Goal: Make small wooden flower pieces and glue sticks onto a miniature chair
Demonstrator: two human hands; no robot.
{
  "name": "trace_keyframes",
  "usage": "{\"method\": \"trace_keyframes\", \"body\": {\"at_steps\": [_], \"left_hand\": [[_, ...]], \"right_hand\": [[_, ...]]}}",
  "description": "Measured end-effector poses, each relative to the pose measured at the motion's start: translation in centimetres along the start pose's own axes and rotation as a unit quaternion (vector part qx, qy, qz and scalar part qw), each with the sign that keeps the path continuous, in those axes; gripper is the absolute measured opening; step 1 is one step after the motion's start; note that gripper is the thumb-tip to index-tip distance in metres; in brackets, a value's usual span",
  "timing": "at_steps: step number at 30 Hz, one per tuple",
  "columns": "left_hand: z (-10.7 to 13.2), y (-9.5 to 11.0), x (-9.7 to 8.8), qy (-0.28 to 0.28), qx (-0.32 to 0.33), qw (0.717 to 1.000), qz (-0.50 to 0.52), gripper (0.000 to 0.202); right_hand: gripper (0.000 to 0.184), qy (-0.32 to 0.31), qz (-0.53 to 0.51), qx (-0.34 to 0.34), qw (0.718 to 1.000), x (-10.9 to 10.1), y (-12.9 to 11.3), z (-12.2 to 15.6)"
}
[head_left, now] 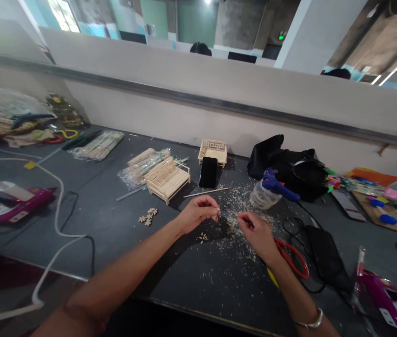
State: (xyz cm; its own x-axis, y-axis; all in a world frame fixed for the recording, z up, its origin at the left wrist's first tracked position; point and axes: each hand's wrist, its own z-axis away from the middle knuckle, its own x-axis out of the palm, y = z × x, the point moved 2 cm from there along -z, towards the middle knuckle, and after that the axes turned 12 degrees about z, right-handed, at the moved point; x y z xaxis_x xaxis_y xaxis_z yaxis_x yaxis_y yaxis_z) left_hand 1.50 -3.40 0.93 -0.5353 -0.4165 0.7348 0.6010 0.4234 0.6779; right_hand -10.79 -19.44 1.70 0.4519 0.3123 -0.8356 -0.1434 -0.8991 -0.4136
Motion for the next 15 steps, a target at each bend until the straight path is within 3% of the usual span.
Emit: {"method": "trace_keyframes", "body": {"at_steps": [5, 9, 15], "left_hand": [[0.0, 0.1, -0.1, 0.005, 0.003, 1.000, 0.029, 0.027], [-0.1, 0.2, -0.3, 0.008, 0.006, 0.999, 0.053, 0.028], [-0.2, 0.1, -0.4, 0.026, 0.009, 0.996, 0.088, 0.028]], "right_hand": [[0.022, -0.006, 0.195, -0.017, 0.981, -1.9, 2.1, 1.3], [0.018, 0.000, 0.322, 0.005, 0.947, -2.5, 5.4, 5.3], [0.034, 0.053, 0.282, -0.015, 0.958, -1.9, 9.0, 10.7]]}}
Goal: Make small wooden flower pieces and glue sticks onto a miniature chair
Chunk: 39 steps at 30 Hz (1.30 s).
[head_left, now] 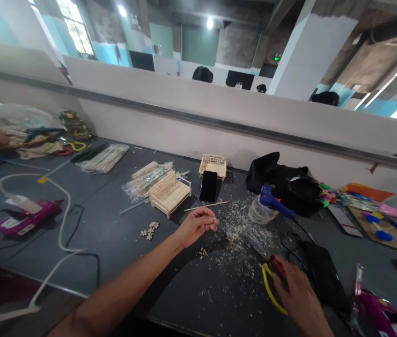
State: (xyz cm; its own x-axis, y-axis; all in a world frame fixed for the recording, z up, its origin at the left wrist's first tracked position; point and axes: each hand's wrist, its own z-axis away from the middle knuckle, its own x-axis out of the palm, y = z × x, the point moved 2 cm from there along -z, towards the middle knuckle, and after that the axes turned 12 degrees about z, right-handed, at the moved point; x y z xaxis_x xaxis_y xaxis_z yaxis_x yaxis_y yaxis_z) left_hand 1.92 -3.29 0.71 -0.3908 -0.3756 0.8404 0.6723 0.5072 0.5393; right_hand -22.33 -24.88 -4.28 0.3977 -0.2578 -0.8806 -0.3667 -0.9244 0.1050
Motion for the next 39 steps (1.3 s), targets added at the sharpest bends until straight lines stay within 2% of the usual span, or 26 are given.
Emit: {"method": "trace_keyframes", "body": {"at_steps": [3, 6, 8, 10, 12, 15, 17, 19, 22, 25, 27, 31, 33, 39], "left_hand": [[0.1, -0.2, 0.0, 0.003, -0.010, 1.000, 0.003, 0.030], [0.2, -0.3, 0.0, 0.008, -0.013, 1.000, 0.002, 0.031], [0.1, -0.2, -0.1, 0.015, -0.009, 1.000, -0.002, 0.032], [0.1, -0.1, -0.2, 0.025, -0.004, 1.000, -0.005, 0.034], [0.0, 0.1, -0.2, 0.032, -0.001, 0.999, -0.002, 0.035], [-0.1, 0.1, -0.2, 0.038, -0.001, 0.999, 0.005, 0.034], [-0.1, 0.0, -0.1, 0.042, -0.004, 0.999, 0.002, 0.034], [0.0, -0.1, 0.0, 0.045, -0.003, 0.999, -0.006, 0.034], [0.0, -0.1, 0.2, 0.047, 0.009, 0.999, -0.016, 0.034], [0.0, -0.1, 0.2, 0.053, 0.021, 0.998, -0.029, 0.033], [0.0, 0.0, 0.2, 0.058, 0.030, 0.997, -0.032, 0.033], [-0.1, 0.0, -0.1, 0.058, 0.031, 0.997, -0.030, 0.037], [-0.1, 0.0, -0.3, 0.052, 0.026, 0.998, -0.034, 0.035], [-0.2, -0.2, -0.4, 0.028, 0.004, 0.999, -0.026, 0.035]], "right_hand": [[0.039, 0.000, -0.028, -0.010, 1.000, 0.3, 0.1, 0.3], [0.039, 0.004, -0.077, 0.003, 0.997, 0.1, -0.1, -0.6], [0.036, -0.010, -0.125, 0.039, 0.991, -0.3, -0.2, -1.4], [0.033, -0.042, -0.195, 0.107, 0.974, -0.8, -0.2, -2.2], [0.032, -0.085, -0.289, 0.195, 0.933, -1.8, 0.1, -2.7], [0.046, -0.159, -0.442, 0.307, 0.828, -3.5, 0.0, -3.0], [0.057, -0.213, -0.509, 0.335, 0.764, -4.6, -0.8, -3.0], [0.056, -0.226, -0.542, 0.337, 0.736, -5.2, -2.1, -3.2], [0.050, -0.196, -0.571, 0.292, 0.741, -5.0, -4.3, -4.3], [0.055, -0.186, -0.597, 0.199, 0.755, -3.8, -6.5, -6.5], [0.050, -0.152, -0.579, 0.150, 0.787, -3.0, -7.6, -8.1], [0.042, -0.061, -0.454, 0.082, 0.885, -1.6, -8.9, -10.1], [0.041, -0.038, -0.416, 0.065, 0.906, -1.1, -9.1, -10.1], [0.029, -0.025, -0.371, 0.075, 0.925, -1.3, -8.5, -9.0]]}}
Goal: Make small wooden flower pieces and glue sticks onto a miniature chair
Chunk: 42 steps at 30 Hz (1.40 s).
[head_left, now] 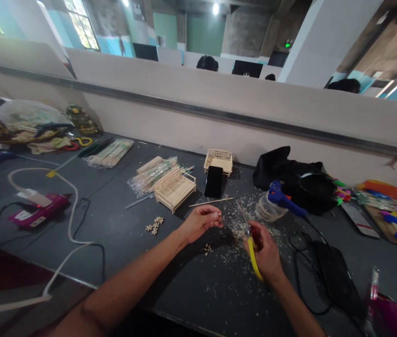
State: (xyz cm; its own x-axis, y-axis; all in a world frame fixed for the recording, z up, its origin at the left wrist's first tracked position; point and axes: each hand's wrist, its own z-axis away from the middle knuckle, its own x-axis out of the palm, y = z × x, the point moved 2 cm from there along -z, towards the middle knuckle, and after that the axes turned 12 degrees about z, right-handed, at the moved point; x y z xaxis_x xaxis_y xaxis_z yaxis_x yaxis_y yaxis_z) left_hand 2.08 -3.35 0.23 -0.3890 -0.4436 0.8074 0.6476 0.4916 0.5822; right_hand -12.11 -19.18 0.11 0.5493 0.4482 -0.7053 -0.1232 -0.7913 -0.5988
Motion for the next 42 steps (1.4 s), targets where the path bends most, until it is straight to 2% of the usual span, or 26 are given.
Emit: {"method": "trace_keyframes", "body": {"at_steps": [4, 8, 14, 20, 27, 34, 42], "left_hand": [[0.1, 0.1, 0.2, -0.007, -0.004, 1.000, 0.000, 0.036], [0.3, 0.3, 0.6, -0.014, 0.000, 1.000, -0.014, 0.034], [0.3, 0.4, 0.8, -0.028, 0.013, 0.999, -0.029, 0.030], [0.0, 0.4, 0.6, -0.027, 0.022, 0.999, -0.027, 0.031], [-0.1, 0.3, 0.3, -0.038, 0.006, 0.999, -0.030, 0.028], [-0.1, 0.3, 0.4, -0.046, 0.019, 0.999, -0.010, 0.030], [0.4, -0.1, 0.9, -0.035, 0.002, 0.999, -0.009, 0.032]], "right_hand": [[0.026, 0.033, 0.039, -0.038, 0.998, -0.4, -0.9, 0.4], [0.026, 0.024, 0.080, -0.072, 0.994, -0.3, -1.4, 0.6], [0.037, 0.024, 0.108, -0.057, 0.992, -0.1, -0.8, 0.7], [0.038, 0.037, 0.121, -0.089, 0.988, 0.1, -0.7, 0.7], [0.038, 0.048, 0.113, -0.087, 0.989, 0.0, -0.7, 0.6], [0.041, 0.051, 0.139, -0.103, 0.984, 0.1, -0.9, 0.7], [0.040, 0.104, 0.187, -0.159, 0.964, -0.3, -1.6, 0.9]]}}
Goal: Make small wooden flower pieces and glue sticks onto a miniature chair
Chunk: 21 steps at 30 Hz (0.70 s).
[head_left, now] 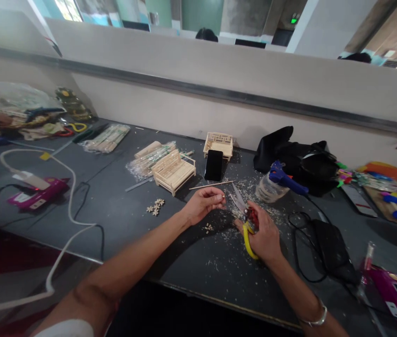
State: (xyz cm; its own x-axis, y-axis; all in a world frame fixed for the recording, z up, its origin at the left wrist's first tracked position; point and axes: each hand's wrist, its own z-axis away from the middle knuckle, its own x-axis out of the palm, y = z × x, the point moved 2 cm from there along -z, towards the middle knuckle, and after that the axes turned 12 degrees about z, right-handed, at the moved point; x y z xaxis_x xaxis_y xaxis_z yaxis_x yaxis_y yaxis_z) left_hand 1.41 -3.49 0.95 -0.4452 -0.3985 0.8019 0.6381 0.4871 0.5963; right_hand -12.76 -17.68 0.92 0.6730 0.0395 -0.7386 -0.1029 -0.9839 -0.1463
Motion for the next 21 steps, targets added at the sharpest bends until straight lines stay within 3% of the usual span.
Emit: {"method": "trace_keyframes", "body": {"at_steps": [6, 15, 21], "left_hand": [[0.3, -0.6, 0.4, 0.012, -0.006, 1.000, 0.020, 0.034], [0.6, -1.4, 0.6, -0.004, -0.030, 0.999, 0.041, 0.036], [0.7, -1.8, 0.7, -0.002, -0.037, 0.998, 0.041, 0.036]], "right_hand": [[0.040, -0.005, 0.037, -0.039, 0.999, -0.1, -0.7, -0.3], [0.038, -0.009, 0.052, -0.044, 0.998, 0.1, -0.8, -0.1], [0.038, 0.020, 0.082, -0.069, 0.994, 0.2, -1.1, 0.1]]}}
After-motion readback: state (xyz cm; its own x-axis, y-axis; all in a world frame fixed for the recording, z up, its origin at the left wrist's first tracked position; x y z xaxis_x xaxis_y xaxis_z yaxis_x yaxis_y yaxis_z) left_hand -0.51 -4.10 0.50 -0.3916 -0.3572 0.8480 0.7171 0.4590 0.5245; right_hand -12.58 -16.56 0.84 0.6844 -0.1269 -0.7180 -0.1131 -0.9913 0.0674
